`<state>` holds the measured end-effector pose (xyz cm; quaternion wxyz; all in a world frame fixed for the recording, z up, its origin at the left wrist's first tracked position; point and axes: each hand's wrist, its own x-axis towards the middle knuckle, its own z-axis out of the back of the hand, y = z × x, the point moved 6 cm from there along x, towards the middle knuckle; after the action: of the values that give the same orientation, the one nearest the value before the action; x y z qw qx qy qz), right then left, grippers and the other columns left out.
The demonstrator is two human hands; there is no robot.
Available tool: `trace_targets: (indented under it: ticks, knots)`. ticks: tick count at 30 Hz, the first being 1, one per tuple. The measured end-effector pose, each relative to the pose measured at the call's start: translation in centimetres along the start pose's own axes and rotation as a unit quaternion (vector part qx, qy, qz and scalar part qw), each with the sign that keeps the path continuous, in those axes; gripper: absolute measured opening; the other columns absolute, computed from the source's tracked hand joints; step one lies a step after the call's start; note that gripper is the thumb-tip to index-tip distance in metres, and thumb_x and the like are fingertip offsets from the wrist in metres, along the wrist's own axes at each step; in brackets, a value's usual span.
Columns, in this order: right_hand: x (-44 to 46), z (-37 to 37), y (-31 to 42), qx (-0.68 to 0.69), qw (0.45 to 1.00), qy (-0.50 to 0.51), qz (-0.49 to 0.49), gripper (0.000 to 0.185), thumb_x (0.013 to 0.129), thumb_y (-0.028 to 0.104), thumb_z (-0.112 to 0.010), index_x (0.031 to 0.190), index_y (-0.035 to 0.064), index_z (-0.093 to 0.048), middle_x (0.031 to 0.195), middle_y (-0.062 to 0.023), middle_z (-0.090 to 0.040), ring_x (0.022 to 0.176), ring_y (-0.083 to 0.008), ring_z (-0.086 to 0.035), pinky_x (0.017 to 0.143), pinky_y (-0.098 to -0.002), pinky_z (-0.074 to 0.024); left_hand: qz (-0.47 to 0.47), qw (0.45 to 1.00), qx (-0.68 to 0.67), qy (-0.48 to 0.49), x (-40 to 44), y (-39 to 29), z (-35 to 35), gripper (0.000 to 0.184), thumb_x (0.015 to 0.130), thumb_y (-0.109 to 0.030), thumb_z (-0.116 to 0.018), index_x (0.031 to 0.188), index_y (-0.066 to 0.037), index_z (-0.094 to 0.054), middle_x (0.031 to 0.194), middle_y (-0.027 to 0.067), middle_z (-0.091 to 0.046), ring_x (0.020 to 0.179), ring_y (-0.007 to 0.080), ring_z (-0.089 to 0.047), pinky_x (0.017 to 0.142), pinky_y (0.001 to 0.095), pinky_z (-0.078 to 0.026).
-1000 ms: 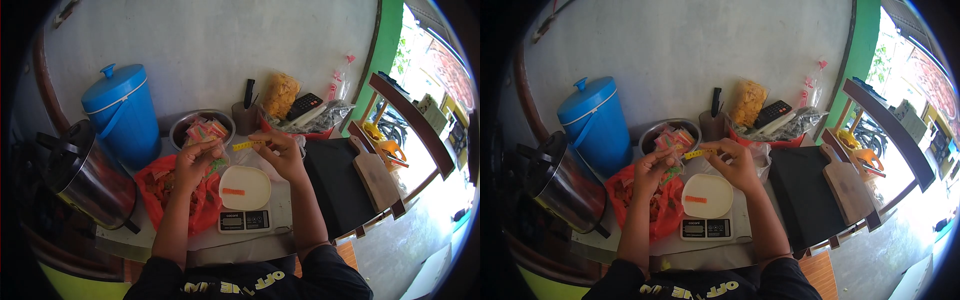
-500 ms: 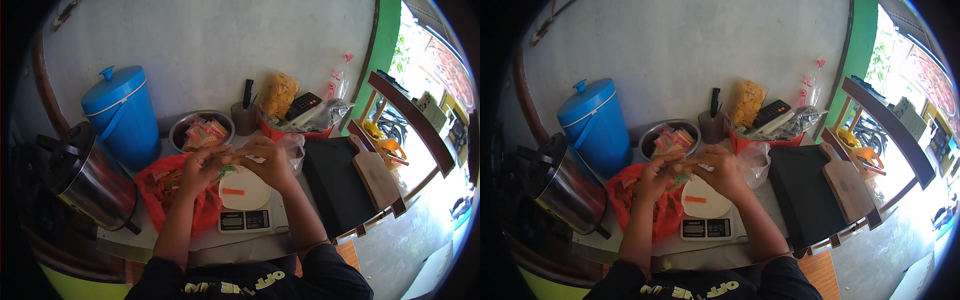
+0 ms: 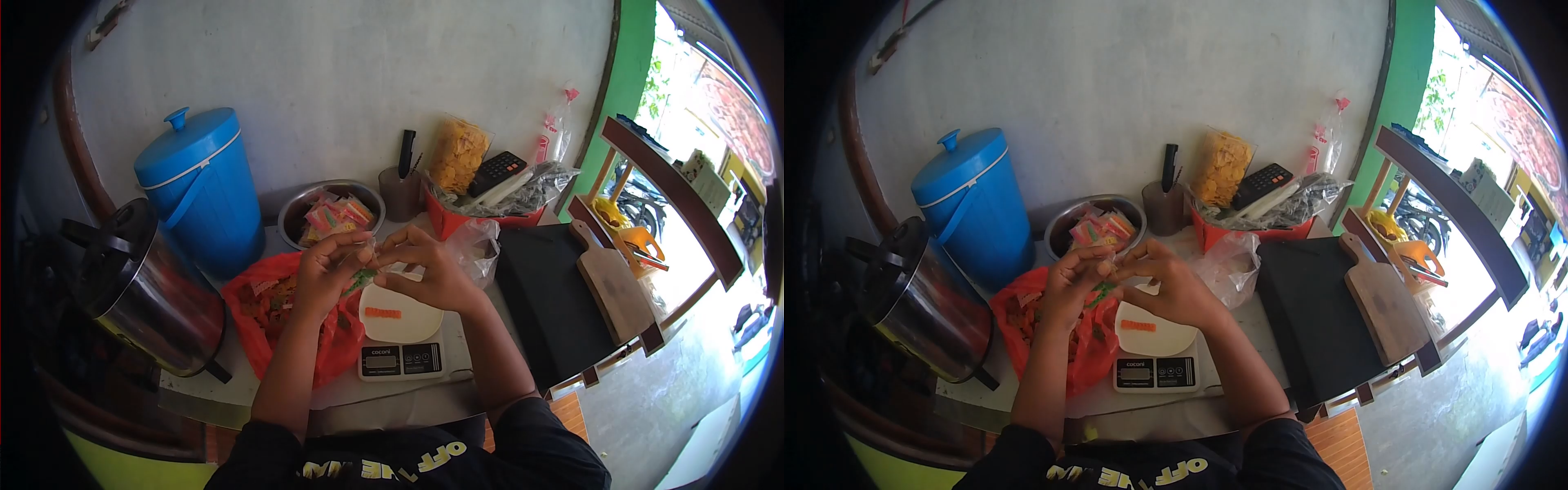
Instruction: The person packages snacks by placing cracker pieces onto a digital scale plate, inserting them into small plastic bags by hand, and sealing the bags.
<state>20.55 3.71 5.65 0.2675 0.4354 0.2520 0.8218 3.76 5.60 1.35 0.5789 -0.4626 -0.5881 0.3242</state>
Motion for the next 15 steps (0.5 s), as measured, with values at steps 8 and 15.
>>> trace_targets:
  ticks: [8,15]
  knots:
    - [0.0,0.9,-1.3,0.02,0.996,-0.037,-0.075,0.012,0.081,0.011,-0.074,0.087,0.0035,-0.067,0.083,-0.0009,-0.065,0.077,-0.0091,-0.062,0.065,-0.0233,-0.0503,-0.023,1.0,-0.016,0.002,0.2,-1.2,-0.1,0.03,0.09,-0.016,-0.067,0.115,0.001,-0.063,0.106,0.0089,-0.068,0.098,0.0131,-0.063,0.087,0.0265,-0.049]
    - [0.0,1.8,-1.9,0.104,0.984,-0.112,-0.09,0.013,0.084,0.009,-0.072,0.092,0.0004,-0.065,0.093,-0.0019,-0.064,0.078,-0.0082,-0.062,0.063,-0.0211,-0.0502,0.005,0.998,-0.067,0.02,0.1,0.5,-0.8,0.037,0.091,-0.019,-0.067,0.121,0.0,-0.059,0.111,0.0086,-0.065,0.102,0.0126,-0.06,0.088,0.0266,-0.047]
